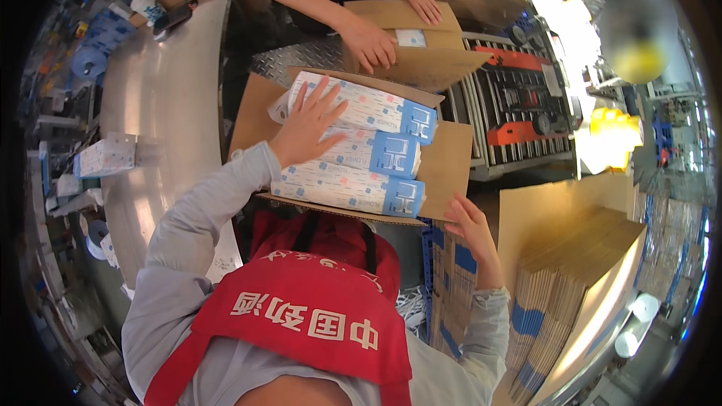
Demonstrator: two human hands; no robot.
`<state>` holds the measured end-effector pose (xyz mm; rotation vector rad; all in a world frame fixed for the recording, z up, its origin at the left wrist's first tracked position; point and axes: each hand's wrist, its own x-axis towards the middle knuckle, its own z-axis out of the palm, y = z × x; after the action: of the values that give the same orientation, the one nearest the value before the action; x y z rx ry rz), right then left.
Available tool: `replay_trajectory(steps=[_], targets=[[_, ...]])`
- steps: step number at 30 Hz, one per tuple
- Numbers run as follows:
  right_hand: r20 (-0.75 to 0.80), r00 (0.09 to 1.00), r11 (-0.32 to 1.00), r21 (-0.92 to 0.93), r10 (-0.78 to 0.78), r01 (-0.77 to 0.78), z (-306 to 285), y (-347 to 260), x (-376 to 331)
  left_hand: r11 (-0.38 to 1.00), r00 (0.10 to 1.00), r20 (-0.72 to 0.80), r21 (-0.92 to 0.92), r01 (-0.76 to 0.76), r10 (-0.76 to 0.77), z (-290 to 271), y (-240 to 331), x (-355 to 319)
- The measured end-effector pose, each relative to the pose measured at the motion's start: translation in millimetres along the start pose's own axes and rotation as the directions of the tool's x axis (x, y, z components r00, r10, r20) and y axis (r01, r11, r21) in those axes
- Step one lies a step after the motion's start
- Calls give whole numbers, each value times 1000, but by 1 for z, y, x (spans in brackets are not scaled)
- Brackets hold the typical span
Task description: The person packs cardboard boxes with packages of product by hand, then pushes the filled boxes onto a conveyor belt system and prepares new flat cardboard boxes for packing.
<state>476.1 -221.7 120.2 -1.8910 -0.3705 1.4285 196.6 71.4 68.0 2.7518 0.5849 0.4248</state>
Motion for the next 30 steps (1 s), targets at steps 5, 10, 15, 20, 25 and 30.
replay_trajectory(steps=[5, 10, 15, 20, 25, 30], targets=[[-166, 872, 875, -250, -461, 415, 86, -16, 122, 991, 968, 220, 93, 99, -117, 4, 1, -72], [24, 705, 461, -741, -709, 489, 135, -14, 155, 988, 993, 17, -100, 118, -117, 104, -40, -146], [321, 176, -254, -913, -931, 320, 94, 36, 208, 999, 984, -179, 30, 18, -13, 115, -36, -125], [558, 542, -373, -828, -628, 419, 116, 27, 149, 967, 960, -118, -18, 255, -255, 120, 9, -159], [629, 423, 83, -496, -652, 864, 94, -17, 97, 857, 864, 83, 203, 473, -497, 47, 21, -152], [684, 565, 276, -495, -461, 824, 110, -32, 91, 374, 482, 142, -459, 806, -864, -41, 34, -211]])
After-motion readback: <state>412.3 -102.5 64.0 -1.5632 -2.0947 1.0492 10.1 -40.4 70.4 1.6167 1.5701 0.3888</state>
